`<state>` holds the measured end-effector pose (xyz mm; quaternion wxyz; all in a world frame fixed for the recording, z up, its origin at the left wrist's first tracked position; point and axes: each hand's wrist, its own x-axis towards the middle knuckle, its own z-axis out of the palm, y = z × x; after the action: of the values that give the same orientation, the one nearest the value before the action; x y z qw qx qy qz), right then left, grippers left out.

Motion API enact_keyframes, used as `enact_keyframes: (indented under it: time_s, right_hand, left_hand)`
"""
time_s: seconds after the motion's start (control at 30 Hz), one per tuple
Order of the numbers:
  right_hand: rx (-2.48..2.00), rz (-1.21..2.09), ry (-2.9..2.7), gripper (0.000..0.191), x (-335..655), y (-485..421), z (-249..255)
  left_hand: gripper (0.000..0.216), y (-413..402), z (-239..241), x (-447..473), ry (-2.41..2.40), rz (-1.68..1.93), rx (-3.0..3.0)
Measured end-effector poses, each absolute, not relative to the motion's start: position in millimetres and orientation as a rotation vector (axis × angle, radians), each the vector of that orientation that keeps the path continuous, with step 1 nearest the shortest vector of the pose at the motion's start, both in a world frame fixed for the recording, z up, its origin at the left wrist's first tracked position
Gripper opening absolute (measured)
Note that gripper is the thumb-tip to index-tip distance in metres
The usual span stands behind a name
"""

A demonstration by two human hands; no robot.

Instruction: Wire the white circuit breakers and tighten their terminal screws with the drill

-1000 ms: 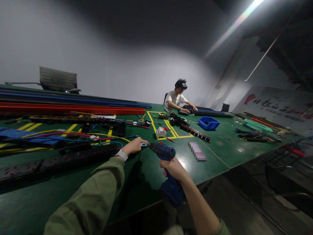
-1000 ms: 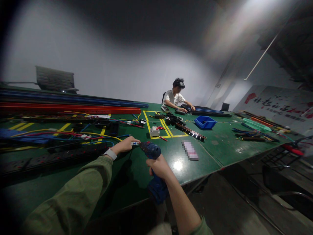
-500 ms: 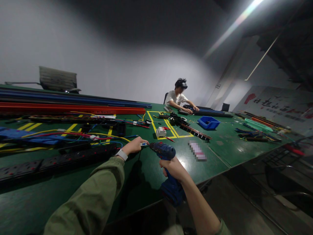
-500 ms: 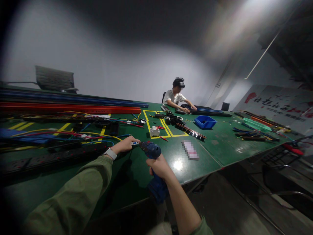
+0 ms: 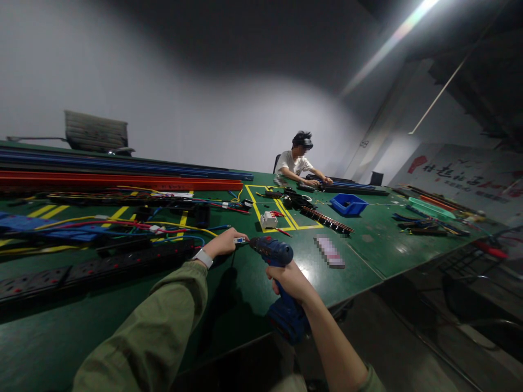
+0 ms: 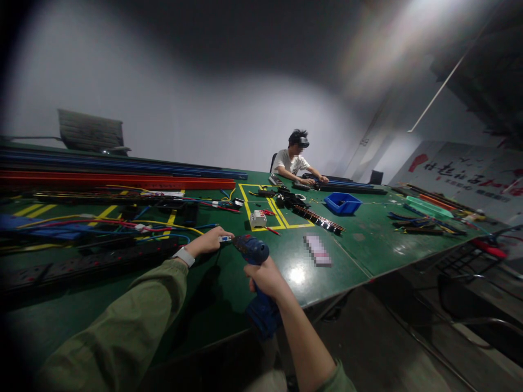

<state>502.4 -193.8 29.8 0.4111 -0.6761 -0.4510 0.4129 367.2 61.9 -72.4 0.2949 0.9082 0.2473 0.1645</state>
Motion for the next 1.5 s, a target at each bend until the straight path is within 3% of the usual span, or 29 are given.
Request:
enact_keyframes:
  time_s: [1.5]
  right_hand:
    - [-1.711,1.034,-1.106,0.005,498.4,-195.6,37.1]
  left_hand:
    - [0.059,64.3,-74.5,366.9,0.689,0.412,2.403]
